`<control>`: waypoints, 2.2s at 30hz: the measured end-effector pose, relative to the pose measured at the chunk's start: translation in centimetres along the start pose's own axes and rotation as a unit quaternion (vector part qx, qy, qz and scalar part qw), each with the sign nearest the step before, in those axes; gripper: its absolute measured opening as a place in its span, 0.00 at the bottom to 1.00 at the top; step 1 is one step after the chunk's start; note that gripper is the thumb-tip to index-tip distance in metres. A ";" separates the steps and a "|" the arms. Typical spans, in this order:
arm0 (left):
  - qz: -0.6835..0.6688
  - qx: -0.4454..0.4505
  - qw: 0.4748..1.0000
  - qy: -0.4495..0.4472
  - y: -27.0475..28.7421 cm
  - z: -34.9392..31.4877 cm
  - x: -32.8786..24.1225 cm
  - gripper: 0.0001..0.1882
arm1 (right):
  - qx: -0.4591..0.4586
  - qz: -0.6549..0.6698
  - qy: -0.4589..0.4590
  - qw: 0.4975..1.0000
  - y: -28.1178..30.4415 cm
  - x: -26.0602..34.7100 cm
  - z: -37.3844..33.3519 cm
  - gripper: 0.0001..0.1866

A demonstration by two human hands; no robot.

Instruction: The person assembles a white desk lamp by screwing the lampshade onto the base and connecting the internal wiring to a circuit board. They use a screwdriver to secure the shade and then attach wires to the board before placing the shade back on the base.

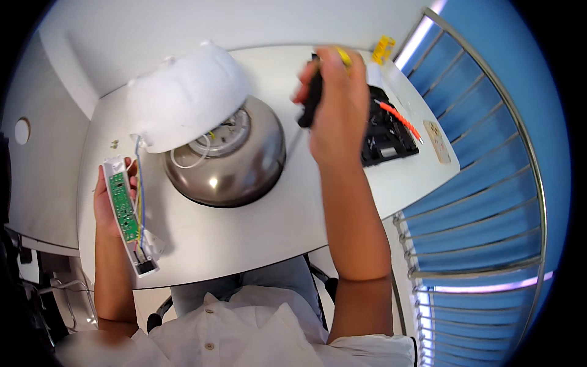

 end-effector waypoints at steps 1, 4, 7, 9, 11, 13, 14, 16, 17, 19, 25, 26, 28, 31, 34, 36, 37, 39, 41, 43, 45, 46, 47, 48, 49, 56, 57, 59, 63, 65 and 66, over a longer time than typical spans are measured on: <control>-0.004 0.030 0.999 0.021 1.3 -0.4 -0.7 0.31 | 0.001 0.020 -0.010 1.000 -1.1 0.0 0.7 0.15; -0.010 0.012 1.000 0.005 0.5 -0.7 -0.6 0.30 | 0.022 -0.040 0.070 0.997 -2.6 1.6 2.2 0.18; -0.008 0.027 1.000 0.010 0.3 -0.6 -0.6 0.29 | -0.004 0.105 0.127 0.986 -3.5 4.2 3.1 0.22; -0.007 0.041 0.999 0.010 0.3 -0.3 -0.6 0.29 | -0.028 0.185 0.141 0.972 -4.4 4.8 3.3 0.22; 0.010 0.050 0.999 0.005 0.5 -0.2 -0.7 0.29 | -0.021 0.194 0.130 0.972 -5.0 3.7 3.5 0.21; 0.017 0.048 0.999 -0.002 0.5 -0.2 -0.8 0.29 | 0.007 0.176 0.106 0.979 -5.8 1.5 4.5 0.19; 0.023 0.021 0.999 -0.011 0.3 -0.1 -0.7 0.29 | 0.008 0.172 0.093 0.981 -6.1 0.9 4.8 0.19; 0.031 -0.038 0.998 -0.035 -0.1 -0.2 -0.6 0.31 | 0.002 0.169 0.061 0.984 -6.3 0.0 4.9 0.18; 0.030 -0.028 0.999 -0.031 -0.2 -0.1 -0.7 0.31 | -0.001 0.170 0.045 0.984 -6.5 -0.3 5.1 0.18; 0.025 -0.015 0.999 -0.031 -0.3 -0.4 -0.7 0.31 | -0.009 0.178 0.021 0.984 -7.0 -0.8 4.8 0.18; 0.011 0.019 1.000 -0.022 -0.7 -0.3 -0.2 0.31 | -0.062 0.124 0.038 0.990 -7.3 1.3 4.0 0.19; 0.009 0.021 0.999 -0.024 -0.6 -0.3 -0.1 0.31 | -0.075 0.111 0.047 0.990 -7.4 1.5 4.0 0.20; 0.008 0.008 1.000 -0.016 -0.6 -0.4 -0.2 0.31 | -0.085 0.100 0.068 0.989 -7.4 1.9 3.9 0.20; -0.012 -0.014 1.000 0.010 -0.9 -0.5 0.0 0.32 | -0.067 0.118 0.088 0.987 -7.1 1.6 3.9 0.21; -0.020 -0.004 1.000 0.012 -0.9 -0.3 0.2 0.32 | -0.061 0.116 0.071 0.989 -7.0 0.0 4.1 0.20; -0.020 0.017 1.000 0.007 -0.7 -0.1 0.2 0.33 | -0.058 0.114 0.065 0.990 -7.0 -1.1 4.2 0.19; -0.017 0.023 1.000 0.002 -0.6 -0.1 0.2 0.33 | -0.060 0.110 0.059 0.990 -7.1 -1.5 4.3 0.19; -0.011 0.039 0.999 -0.009 -0.6 -0.2 0.1 0.34 | -0.058 0.107 0.062 0.991 -7.0 -1.9 4.5 0.19; -0.023 0.049 0.998 -0.025 -1.2 -0.2 0.1 0.34 | -0.070 0.126 0.076 0.987 -7.1 -1.7 4.4 0.19; -0.036 0.071 0.996 -0.032 -1.2 -0.2 0.1 0.34 | -0.083 0.138 0.095 0.982 -6.8 -1.6 4.5 0.20; -0.051 0.086 0.994 -0.035 -1.3 -0.1 0.2 0.34 | -0.087 0.127 0.108 0.982 -6.6 -1.5 4.6 0.23; -0.058 0.095 0.993 -0.036 -1.4 0.1 0.3 0.33 | -0.089 0.129 0.102 0.982 -6.6 -1.6 4.5 0.22; -0.072 0.111 0.991 -0.032 -1.2 0.2 0.5 0.34 | -0.078 0.134 0.108 0.982 -6.4 -1.8 4.4 0.23; -0.085 0.115 0.989 -0.029 -1.3 0.2 0.5 0.34 | -0.068 0.140 0.117 0.981 -6.4 -2.0 4.4 0.23; -0.097 0.119 0.988 -0.025 -1.5 0.2 0.6 0.34 | -0.068 0.139 0.121 0.980 -6.6 -2.1 4.4 0.23; -0.097 0.133 0.986 -0.021 -1.5 0.1 0.7 0.33 | -0.055 0.160 0.123 0.978 -7.1 -2.2 4.0 0.23; -0.096 0.132 0.986 -0.024 -1.6 0.2 0.7 0.33 | -0.053 0.161 0.121 0.978 -6.9 -2.2 4.1 0.23; -0.094 0.125 0.987 -0.028 -1.5 0.1 0.8 0.33 | -0.045 0.165 0.116 0.978 -6.6 -2.2 4.2 0.24; -0.092 0.129 0.987 -0.030 -1.3 0.1 0.4 0.33 | -0.031 0.179 0.117 0.976 -6.5 -2.1 4.2 0.25; -0.092 0.134 0.986 -0.037 -1.2 0.1 0.4 0.33 | -0.032 0.189 0.109 0.975 -6.7 -2.0 4.2 0.26; -0.096 0.135 0.985 -0.038 -1.3 0.1 0.4 0.34 | -0.019 0.204 0.115 0.972 -6.6 -2.1 4.2 0.26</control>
Point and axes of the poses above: each hand's wrist, its own z-axis towards the middle knuckle, its own y-axis out of the back of the hand, x = y × z, the point moved 2 cm from there along z, towards the middle knuckle, and after that the axes turned 6 degrees about y, right-handed, at the moved point
